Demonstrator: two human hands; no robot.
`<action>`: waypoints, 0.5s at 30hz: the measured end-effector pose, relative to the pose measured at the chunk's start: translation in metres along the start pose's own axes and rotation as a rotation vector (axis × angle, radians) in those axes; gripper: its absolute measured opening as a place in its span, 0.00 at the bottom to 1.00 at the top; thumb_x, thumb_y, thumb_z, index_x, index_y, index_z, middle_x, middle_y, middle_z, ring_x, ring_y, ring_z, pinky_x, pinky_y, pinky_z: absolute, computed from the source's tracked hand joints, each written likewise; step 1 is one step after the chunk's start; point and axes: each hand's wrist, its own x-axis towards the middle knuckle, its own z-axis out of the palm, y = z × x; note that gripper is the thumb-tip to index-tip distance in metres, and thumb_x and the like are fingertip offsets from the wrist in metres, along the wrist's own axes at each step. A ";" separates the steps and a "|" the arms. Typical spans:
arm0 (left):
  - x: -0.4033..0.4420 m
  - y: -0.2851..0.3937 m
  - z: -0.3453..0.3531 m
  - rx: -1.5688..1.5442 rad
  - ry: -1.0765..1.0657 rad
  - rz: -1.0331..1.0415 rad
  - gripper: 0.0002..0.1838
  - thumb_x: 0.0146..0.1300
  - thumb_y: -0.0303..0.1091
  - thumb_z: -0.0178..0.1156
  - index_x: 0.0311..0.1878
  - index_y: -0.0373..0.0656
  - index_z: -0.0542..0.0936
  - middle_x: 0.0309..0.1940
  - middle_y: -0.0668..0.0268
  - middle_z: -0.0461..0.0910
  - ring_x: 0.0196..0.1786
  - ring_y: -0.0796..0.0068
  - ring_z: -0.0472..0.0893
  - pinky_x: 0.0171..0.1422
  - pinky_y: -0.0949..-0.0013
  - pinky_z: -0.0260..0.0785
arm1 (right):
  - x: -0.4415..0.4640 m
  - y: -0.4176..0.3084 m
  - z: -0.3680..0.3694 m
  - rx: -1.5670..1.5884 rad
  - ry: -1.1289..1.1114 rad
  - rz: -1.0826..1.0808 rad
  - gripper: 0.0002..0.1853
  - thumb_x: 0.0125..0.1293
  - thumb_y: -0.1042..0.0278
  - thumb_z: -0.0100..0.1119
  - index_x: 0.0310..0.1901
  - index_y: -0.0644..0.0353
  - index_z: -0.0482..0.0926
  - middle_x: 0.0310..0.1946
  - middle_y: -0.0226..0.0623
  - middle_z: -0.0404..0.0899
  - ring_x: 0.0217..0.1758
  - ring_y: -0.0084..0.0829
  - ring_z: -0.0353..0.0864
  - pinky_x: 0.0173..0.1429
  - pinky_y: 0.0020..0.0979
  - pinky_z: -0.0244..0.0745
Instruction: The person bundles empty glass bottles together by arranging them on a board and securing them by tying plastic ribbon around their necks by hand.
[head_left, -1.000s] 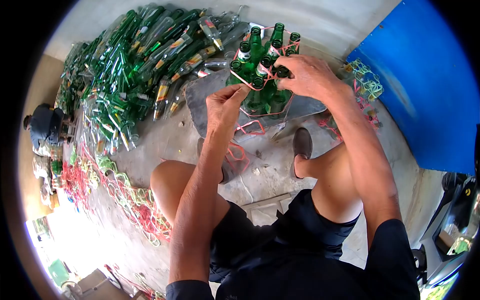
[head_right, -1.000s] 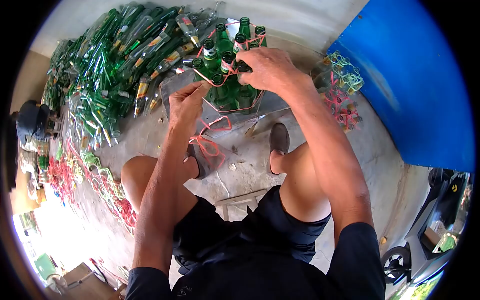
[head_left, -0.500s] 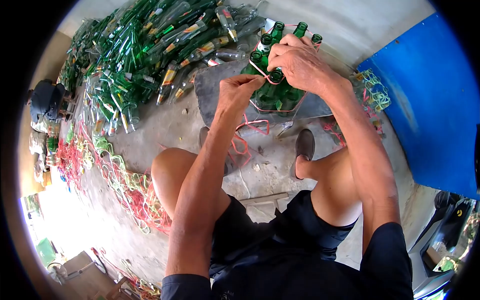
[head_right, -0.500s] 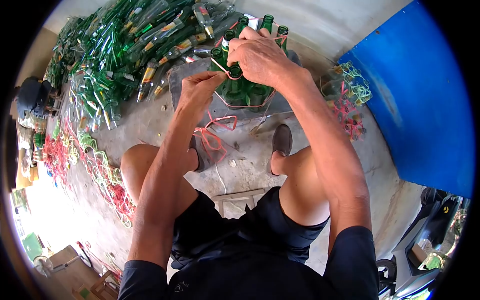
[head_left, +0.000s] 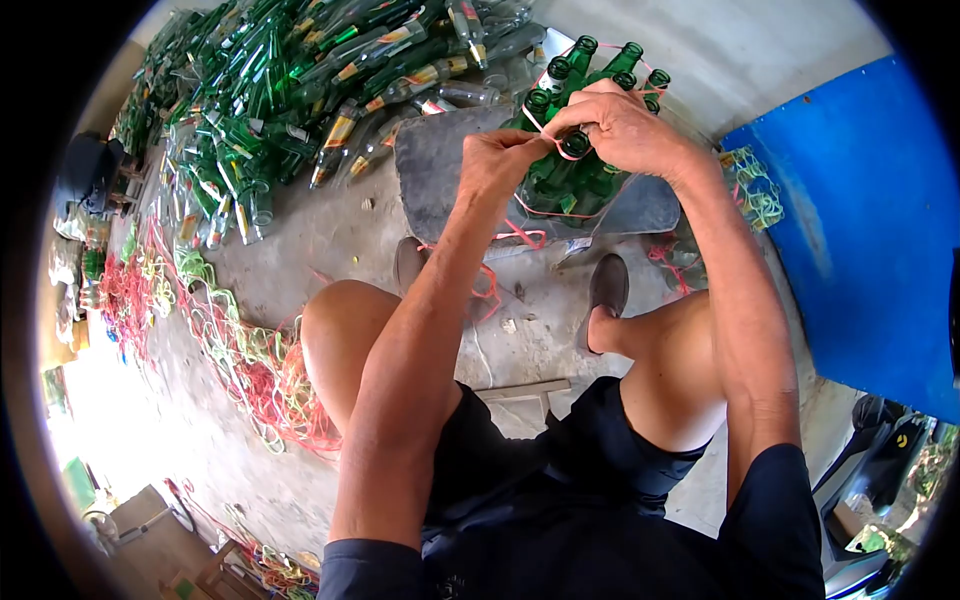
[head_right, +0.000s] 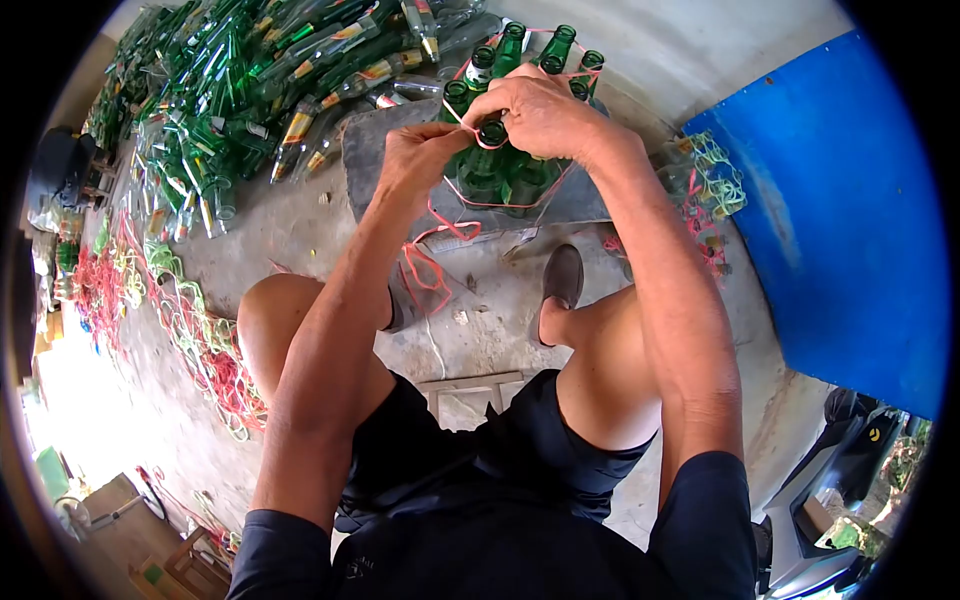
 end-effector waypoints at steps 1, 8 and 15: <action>0.001 0.000 0.001 -0.005 0.004 -0.004 0.13 0.60 0.35 0.77 0.40 0.34 0.91 0.20 0.78 0.74 0.21 0.88 0.63 0.24 0.73 0.48 | 0.001 0.001 0.000 0.011 -0.006 0.002 0.26 0.60 0.85 0.50 0.49 0.43 0.90 0.39 0.28 0.81 0.58 0.39 0.73 0.72 0.43 0.63; 0.000 -0.001 0.001 0.060 0.051 0.024 0.15 0.57 0.37 0.78 0.36 0.31 0.91 0.22 0.70 0.82 0.26 0.83 0.74 0.30 0.70 0.66 | 0.004 -0.010 -0.015 -0.116 -0.114 0.055 0.22 0.61 0.82 0.52 0.45 0.39 0.88 0.44 0.29 0.82 0.58 0.42 0.76 0.67 0.47 0.67; -0.003 -0.001 0.005 0.093 0.061 0.103 0.16 0.60 0.38 0.77 0.37 0.32 0.91 0.20 0.69 0.81 0.24 0.83 0.74 0.28 0.68 0.66 | 0.008 -0.022 -0.030 -0.379 -0.150 -0.016 0.17 0.60 0.79 0.56 0.41 0.43 0.87 0.45 0.29 0.78 0.57 0.39 0.75 0.63 0.43 0.66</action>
